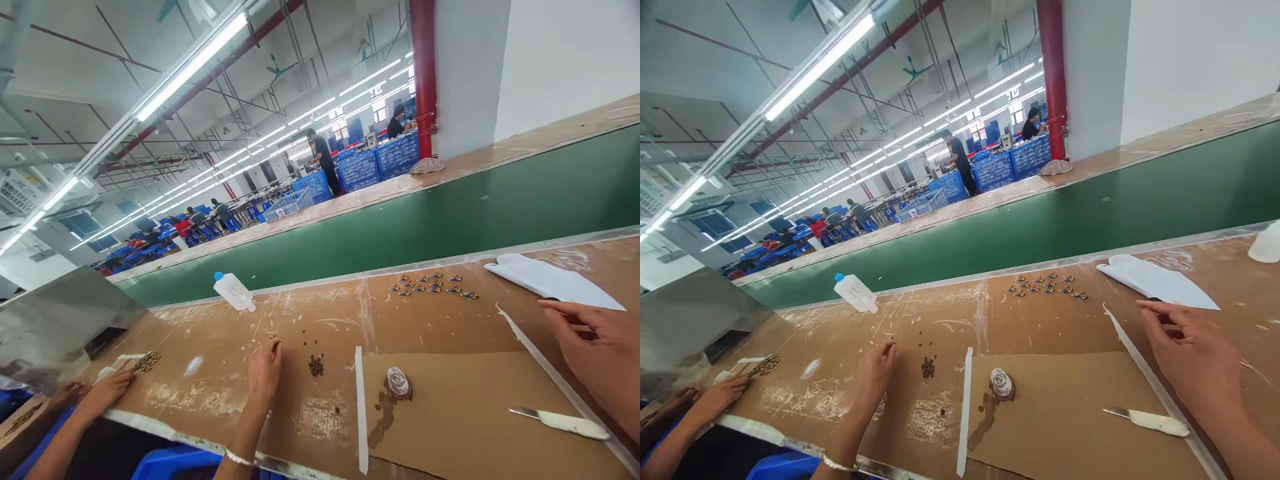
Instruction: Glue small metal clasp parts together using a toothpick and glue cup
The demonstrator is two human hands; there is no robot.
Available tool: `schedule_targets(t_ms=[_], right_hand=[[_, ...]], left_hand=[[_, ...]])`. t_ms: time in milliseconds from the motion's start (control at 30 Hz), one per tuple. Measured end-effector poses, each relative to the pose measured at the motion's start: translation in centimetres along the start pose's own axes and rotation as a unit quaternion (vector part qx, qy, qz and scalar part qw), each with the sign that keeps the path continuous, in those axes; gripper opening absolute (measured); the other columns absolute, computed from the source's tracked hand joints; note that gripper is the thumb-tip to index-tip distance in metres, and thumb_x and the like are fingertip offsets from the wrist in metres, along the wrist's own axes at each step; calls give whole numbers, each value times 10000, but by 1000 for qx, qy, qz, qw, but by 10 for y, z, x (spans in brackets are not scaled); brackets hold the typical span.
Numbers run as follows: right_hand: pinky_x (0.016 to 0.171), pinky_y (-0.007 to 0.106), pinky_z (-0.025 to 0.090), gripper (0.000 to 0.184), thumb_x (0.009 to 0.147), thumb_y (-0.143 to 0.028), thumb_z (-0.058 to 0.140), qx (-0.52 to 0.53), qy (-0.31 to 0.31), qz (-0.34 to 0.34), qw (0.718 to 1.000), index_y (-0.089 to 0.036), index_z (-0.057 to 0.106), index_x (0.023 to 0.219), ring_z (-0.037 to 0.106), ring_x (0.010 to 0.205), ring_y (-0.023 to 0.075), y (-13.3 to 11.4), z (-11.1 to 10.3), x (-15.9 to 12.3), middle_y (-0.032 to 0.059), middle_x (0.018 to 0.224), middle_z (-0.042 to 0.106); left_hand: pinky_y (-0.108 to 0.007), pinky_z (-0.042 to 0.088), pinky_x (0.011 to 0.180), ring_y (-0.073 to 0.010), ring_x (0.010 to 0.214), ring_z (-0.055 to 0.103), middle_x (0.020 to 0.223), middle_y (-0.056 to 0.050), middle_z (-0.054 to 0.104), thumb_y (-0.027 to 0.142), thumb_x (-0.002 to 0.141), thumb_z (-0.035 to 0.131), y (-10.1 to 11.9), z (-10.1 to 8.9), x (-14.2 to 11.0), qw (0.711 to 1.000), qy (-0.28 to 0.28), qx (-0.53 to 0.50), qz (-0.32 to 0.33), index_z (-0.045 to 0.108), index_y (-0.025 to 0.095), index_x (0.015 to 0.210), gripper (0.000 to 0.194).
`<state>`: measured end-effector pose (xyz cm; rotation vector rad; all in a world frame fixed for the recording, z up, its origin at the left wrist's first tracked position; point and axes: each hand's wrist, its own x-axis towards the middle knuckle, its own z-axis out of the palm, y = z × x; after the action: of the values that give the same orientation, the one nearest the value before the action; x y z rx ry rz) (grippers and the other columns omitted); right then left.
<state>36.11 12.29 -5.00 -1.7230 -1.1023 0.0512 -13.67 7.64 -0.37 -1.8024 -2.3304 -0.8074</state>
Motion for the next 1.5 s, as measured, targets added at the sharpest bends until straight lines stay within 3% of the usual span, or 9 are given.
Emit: schedule_targets(t_ms=[133, 267, 433, 567, 833, 1100, 1500], right_hand=[[595, 368, 491, 320, 666, -478, 472, 34, -3, 16, 999, -259, 675, 781, 551, 532, 170, -17, -7, -2, 31, 832, 644], [654, 327, 494, 314, 712, -418, 474, 59, -14, 21, 998, -216, 682, 833, 553, 576, 141, -22, -10, -3, 43, 891, 638], [654, 292, 482, 272, 762, -356, 471, 94, -23, 12, 995, -184, 667, 839, 543, 632, 132, -29, -17, -3, 64, 923, 636], [654, 265, 477, 245, 772, -316, 472, 113, -24, 8, 993, -177, 666, 827, 539, 654, 124, -31, -19, -3, 61, 900, 635], [598, 251, 464, 196, 783, -265, 492, 131, -2, -7, 991, -191, 671, 811, 503, 577, 97, -26, -14, 0, 40, 862, 627], [571, 252, 463, 184, 794, -248, 493, 136, 22, -46, 989, -192, 667, 810, 510, 595, 108, -22, -12, 2, 43, 828, 628], [585, 249, 458, 191, 800, -262, 491, 153, 10, -30, 988, -183, 666, 807, 477, 549, 79, -23, -13, 2, 34, 859, 626]], left_hand=[[-321, 522, 741, -211, 805, 677, 846, -56, 729, 449, 801, 506, 38, -7, -15, 994, -26, -104, 8, 685, 211, 885, 310], [-295, 528, 728, -199, 774, 668, 812, -49, 724, 459, 727, 616, 95, -17, -31, 958, -119, -258, 32, 705, 200, 789, 281], [-285, 511, 727, -180, 760, 655, 780, -20, 718, 360, 752, 595, 150, -18, -44, 935, -234, -238, 125, 707, 225, 774, 177], [-288, 485, 700, -179, 722, 645, 727, 6, 706, 327, 751, 562, 174, -12, -44, 940, -265, -157, 145, 680, 227, 735, 156], [-259, 431, 641, -151, 657, 605, 707, 11, 692, 279, 768, 520, 199, -7, -38, 934, -286, -53, 206, 685, 218, 714, 184], [-259, 419, 633, -144, 616, 597, 645, 13, 662, 232, 756, 521, 204, -1, -34, 929, -288, -22, 233, 675, 209, 688, 170], [-278, 407, 648, -161, 645, 586, 652, -14, 646, 182, 772, 490, 215, 0, -35, 903, -280, 80, 316, 653, 199, 667, 195]])
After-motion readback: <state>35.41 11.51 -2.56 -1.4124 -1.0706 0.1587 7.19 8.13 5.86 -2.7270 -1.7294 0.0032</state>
